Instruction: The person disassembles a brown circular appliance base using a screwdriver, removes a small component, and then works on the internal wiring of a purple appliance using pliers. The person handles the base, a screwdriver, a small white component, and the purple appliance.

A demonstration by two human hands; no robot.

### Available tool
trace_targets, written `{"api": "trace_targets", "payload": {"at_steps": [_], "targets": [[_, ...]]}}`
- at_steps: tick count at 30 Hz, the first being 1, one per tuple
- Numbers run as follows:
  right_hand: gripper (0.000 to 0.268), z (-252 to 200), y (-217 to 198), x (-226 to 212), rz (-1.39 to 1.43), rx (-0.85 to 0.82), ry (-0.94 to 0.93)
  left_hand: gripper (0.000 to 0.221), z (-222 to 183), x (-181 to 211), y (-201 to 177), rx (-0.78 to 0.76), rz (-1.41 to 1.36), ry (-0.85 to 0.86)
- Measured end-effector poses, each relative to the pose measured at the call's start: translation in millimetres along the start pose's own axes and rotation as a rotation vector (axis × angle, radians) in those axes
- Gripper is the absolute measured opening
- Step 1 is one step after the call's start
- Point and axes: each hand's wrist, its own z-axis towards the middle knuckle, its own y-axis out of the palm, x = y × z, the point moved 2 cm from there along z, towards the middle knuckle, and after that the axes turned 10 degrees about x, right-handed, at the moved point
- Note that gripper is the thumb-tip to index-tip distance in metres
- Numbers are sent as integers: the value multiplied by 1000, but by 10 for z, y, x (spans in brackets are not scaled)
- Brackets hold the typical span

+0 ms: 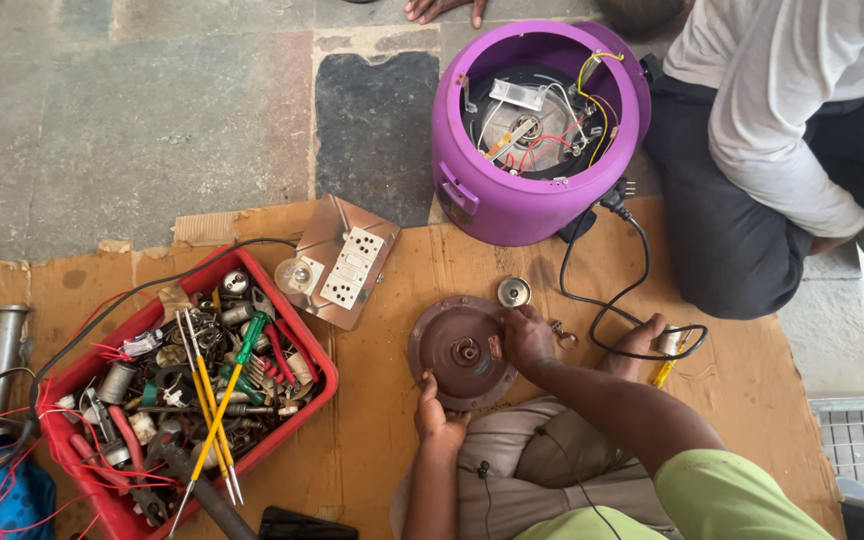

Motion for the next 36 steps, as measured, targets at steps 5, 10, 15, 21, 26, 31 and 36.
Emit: {"api": "trace_targets", "payload": {"at_steps": [5, 10, 15, 21, 26, 31, 36], "targets": [[19, -20, -7, 47, 19, -16, -46, 77, 4, -5, -18, -53, -34, -3], [12, 36, 137, 265, -85, -29, -189, 73, -136, 44, 84, -199, 48, 62], [8, -82, 119, 585, -31, -29, -312, 38, -420, 293, -185, -109, 203, 548], [13, 25, 305, 667, -130, -13, -294, 16, -711, 1709, -1075, 312, 162, 1425], [9, -22, 289, 687, -102, -35, -328, 20, -321, 2626, -1554, 210, -174, 900], [11, -22, 304, 608, -114, -3, -197, 42, -114, 2906, -1544, -63, -393, 661], [10, 45, 301, 452, -164, -12, -279, 55, 81, 3099, -1503, -284, -606, 501]]}}
